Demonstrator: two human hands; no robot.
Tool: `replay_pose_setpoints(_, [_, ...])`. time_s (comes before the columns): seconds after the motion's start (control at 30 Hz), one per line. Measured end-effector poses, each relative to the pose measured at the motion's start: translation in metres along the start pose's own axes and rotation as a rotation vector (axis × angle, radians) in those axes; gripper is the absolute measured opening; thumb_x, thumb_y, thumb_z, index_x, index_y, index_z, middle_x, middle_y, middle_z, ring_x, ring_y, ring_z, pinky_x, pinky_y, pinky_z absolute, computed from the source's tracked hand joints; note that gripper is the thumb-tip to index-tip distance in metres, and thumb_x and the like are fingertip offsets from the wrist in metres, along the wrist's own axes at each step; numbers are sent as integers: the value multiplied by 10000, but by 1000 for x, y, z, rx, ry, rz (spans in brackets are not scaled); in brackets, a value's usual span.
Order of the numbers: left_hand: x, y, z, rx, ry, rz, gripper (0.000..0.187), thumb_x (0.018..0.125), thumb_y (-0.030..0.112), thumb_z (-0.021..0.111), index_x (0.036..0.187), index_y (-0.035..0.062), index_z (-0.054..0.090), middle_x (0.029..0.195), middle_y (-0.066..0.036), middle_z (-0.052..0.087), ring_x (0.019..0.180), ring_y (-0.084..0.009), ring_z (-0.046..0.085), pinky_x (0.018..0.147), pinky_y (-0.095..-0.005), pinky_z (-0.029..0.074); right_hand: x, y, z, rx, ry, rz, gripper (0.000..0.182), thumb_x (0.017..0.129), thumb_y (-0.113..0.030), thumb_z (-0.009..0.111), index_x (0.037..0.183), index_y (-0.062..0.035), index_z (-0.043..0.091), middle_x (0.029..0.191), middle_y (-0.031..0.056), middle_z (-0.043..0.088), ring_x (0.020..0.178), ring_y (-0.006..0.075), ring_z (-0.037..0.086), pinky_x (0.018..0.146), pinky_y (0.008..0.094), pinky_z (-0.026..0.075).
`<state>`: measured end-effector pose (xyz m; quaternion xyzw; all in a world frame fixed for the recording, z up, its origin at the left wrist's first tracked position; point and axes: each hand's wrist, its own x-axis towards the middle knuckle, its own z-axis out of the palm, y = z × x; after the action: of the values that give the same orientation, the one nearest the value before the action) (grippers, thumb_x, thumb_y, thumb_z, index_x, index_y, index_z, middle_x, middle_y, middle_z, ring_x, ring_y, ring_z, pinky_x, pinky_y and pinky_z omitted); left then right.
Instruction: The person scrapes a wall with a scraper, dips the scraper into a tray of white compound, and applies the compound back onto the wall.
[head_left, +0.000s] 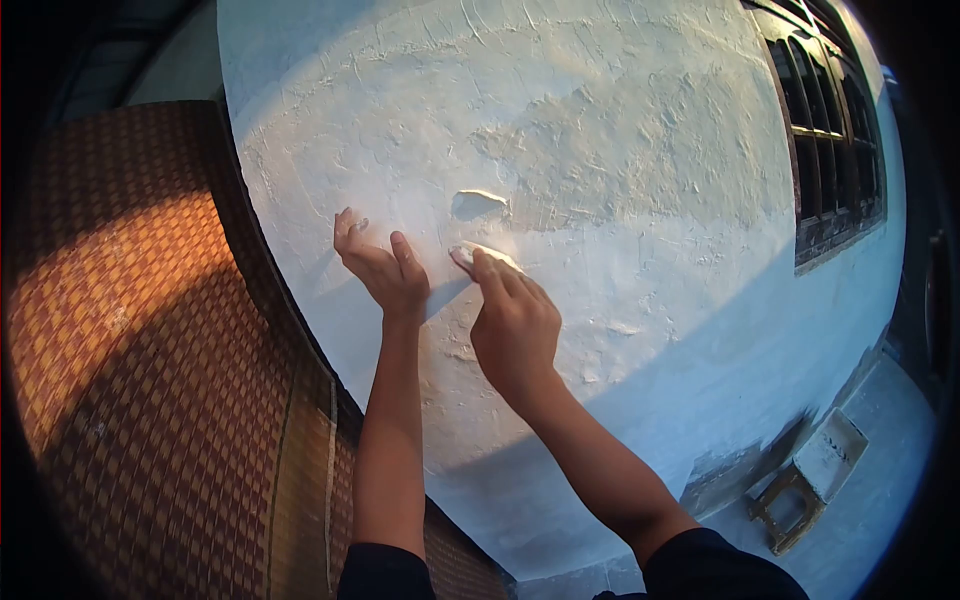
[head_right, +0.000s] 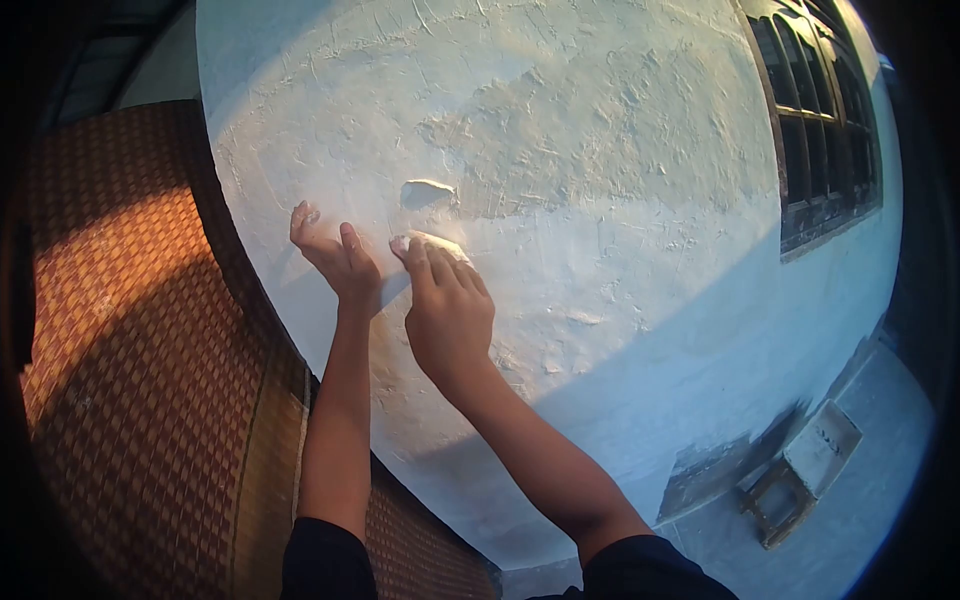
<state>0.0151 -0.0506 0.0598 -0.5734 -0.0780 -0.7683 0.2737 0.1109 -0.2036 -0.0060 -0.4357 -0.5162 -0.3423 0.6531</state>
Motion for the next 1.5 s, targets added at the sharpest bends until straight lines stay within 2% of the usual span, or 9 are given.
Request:
replay_pose_setpoints(0.17, [12, 9, 4, 136, -135, 224, 423, 972, 281, 474, 1245, -30, 388, 1364, -262, 400, 1306, -449, 362, 1074, -545, 255, 69, 40, -31, 180, 207, -77, 556, 755, 88, 567, 1299, -29, 574, 912, 139, 666, 795, 304, 659, 730, 425, 516])
replay_pose_setpoints(0.5, [29, 20, 32, 126, -68, 291, 328, 973, 237, 454, 1190, -8, 432, 1333, -264, 467, 1307, -478, 404, 1051, -553, 331, 127, 75, -1, 196, -156, -132, 575, 748, 85, 509, 1301, -41, 601, 929, 211, 659, 867, 371, 649, 818, 409, 508])
replay_pose_setpoints(0.63, [28, 21, 30, 132, -86, 315, 314, 981, 235, 446, 1178, -9, 430, 1325, -263, 476, 1295, -480, 416, 1040, -550, 346, 141, 92, -33, 242, 245, 96, 562, 741, 42, 563, 1298, -21, 602, 872, 188, 662, 814, 359, 658, 773, 429, 518])
replay_pose_setpoints(0.77, [27, 20, 30, 120, -93, 329, 316, 972, 227, 451, 1179, -12, 429, 1317, -257, 484, 1283, -481, 428, 1036, -550, 348, 116, 79, -6, 237, -140, -169, 584, 748, 85, 512, 1306, -55, 610, 935, 195, 669, 801, 321, 666, 782, 364, 520])
replay_pose_setpoints(0.9, [26, 21, 31, 119, -87, 308, 320, 954, 218, 466, 1176, -10, 432, 1304, -245, 496, 1268, -482, 440, 1035, -554, 344, 139, 100, -30, 128, 194, 95, 566, 755, 71, 498, 1294, -52, 621, 913, 165, 681, 775, 290, 679, 754, 369, 536])
replay_pose_setpoints(1.03, [26, 21, 33, 107, -87, 315, 311, 945, 210, 477, 1168, -4, 437, 1293, -237, 504, 1260, -470, 450, 1028, -551, 350, 118, 86, -12, 296, -142, -131, 565, 698, 50, 519, 1237, -45, 658, 904, 208, 673, 848, 374, 657, 825, 426, 516])
replay_pose_setpoints(1.17, [25, 19, 34, 137, -97, 297, 307, 941, 205, 482, 1168, 4, 438, 1291, -232, 507, 1259, -463, 454, 1025, -545, 355, 142, 110, -33, 260, 157, 81, 533, 722, 55, 507, 1228, -22, 656, 932, 210, 684, 834, 345, 683, 776, 383, 534])
replay_pose_setpoints(1.3, [22, 21, 33, 132, -124, 301, 349, 962, 229, 471, 1221, 2, 420, 1325, -209, 487, 1291, -440, 427, 1051, -530, 332, 122, 92, -19, 285, -232, -128, 520, 724, 36, 526, 1223, -23, 660, 904, 204, 681, 852, 350, 673, 822, 420, 521])
replay_pose_setpoints(1.5, [23, 18, 38, 146, -119, 309, 353, 967, 239, 465, 1226, 3, 422, 1313, -207, 491, 1283, -434, 435, 1044, -527, 337, 142, 110, -34, 318, 43, -43, 529, 717, 38, 510, 1215, -46, 671, 901, 193, 684, 831, 326, 680, 789, 390, 533])
